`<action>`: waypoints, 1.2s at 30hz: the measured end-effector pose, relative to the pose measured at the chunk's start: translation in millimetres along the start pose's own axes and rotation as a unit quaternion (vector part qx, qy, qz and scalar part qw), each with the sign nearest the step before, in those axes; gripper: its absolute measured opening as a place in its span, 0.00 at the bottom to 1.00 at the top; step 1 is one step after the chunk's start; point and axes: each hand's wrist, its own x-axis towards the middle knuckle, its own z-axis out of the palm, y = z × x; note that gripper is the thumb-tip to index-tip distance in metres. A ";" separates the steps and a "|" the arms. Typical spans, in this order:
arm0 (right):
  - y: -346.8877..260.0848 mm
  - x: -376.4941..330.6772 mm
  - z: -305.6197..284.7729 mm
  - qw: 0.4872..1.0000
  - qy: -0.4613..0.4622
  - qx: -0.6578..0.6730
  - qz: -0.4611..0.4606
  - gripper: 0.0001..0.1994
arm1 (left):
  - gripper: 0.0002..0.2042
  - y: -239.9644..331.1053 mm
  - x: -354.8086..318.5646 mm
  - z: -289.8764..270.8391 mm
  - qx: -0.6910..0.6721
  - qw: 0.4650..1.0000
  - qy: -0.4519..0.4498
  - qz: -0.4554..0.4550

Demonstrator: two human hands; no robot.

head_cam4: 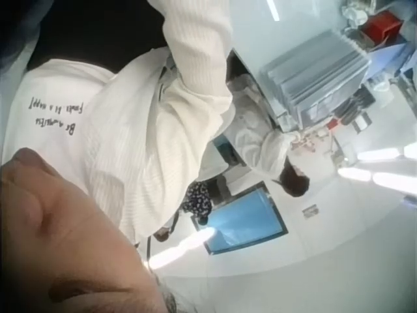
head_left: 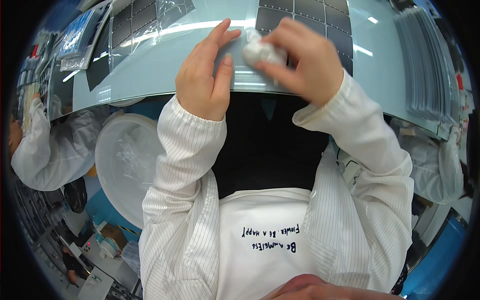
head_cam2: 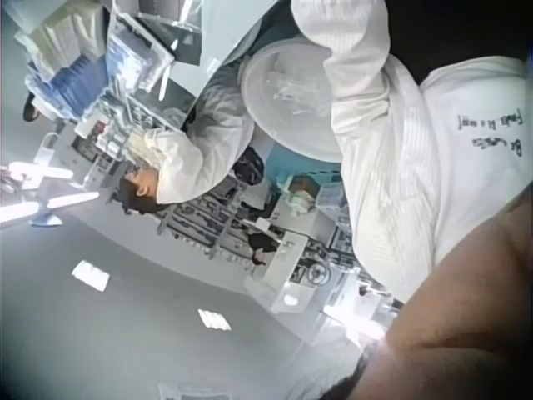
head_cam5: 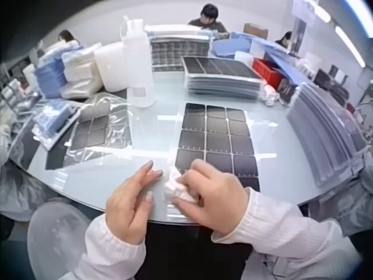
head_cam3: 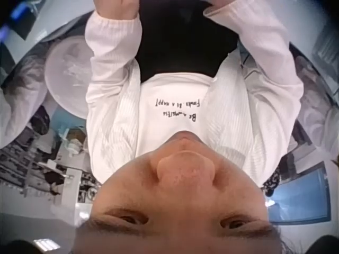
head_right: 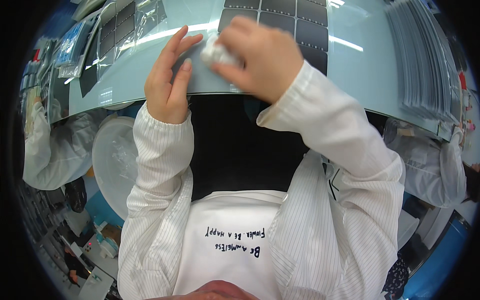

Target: Inspecting, cleaning, and sorting small electronic screen components at a factory workbench.

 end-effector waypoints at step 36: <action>1.8 -43.7 -16.0 0.989 0.104 -0.053 0.087 0.13 | 0.24 5.0 -2.0 -3.2 -0.084 0.995 -0.035 -0.041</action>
